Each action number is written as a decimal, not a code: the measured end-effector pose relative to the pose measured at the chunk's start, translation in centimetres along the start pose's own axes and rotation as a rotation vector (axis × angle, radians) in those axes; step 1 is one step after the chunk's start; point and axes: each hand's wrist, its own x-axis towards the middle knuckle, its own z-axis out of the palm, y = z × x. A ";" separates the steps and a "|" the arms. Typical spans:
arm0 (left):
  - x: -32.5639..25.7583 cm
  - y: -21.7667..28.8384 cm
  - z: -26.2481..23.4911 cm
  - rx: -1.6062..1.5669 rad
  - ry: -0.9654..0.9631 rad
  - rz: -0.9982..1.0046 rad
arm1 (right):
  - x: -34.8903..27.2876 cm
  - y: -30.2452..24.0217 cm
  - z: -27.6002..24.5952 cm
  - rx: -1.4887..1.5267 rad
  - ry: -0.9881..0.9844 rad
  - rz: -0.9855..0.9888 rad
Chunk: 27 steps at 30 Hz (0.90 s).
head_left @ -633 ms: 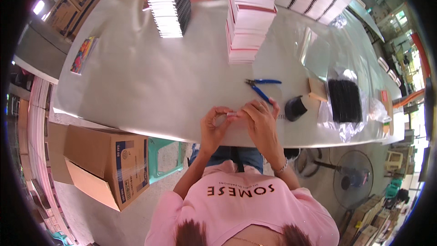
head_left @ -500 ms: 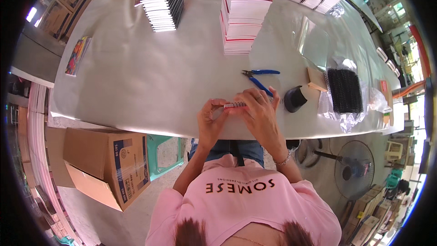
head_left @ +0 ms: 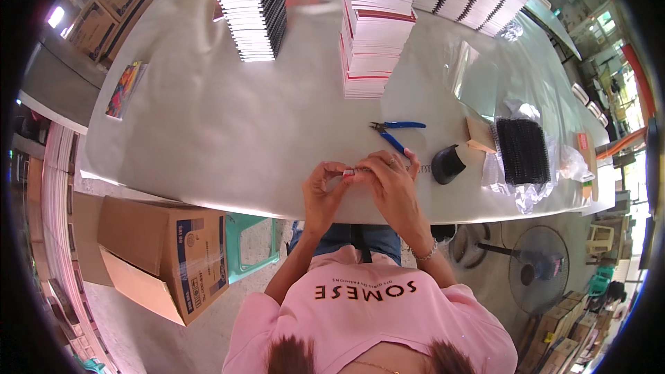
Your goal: The person inserts a metal spiral coil into the pre-punched holes of a red notebook cover and its pages by hand, and then uses a pair of pliers to cut and crimp the end of the coil.
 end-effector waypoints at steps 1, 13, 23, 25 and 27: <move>-0.1 0.0 -0.1 0.006 -0.001 0.011 | 0.0 -0.1 0.0 0.012 0.002 0.012; -0.2 -0.8 -0.4 -0.040 0.006 -0.011 | -0.2 -0.2 0.6 0.006 -0.019 -0.028; -0.2 -0.4 0.1 0.006 -0.011 0.000 | 0.3 2.2 -4.3 -0.064 0.202 0.111; 0.0 0.5 0.3 0.058 -0.055 -0.030 | -0.5 5.2 -6.7 -0.172 0.270 0.309; 0.2 0.7 0.4 0.121 -0.059 0.047 | -1.3 7.9 -7.4 -0.201 0.258 0.380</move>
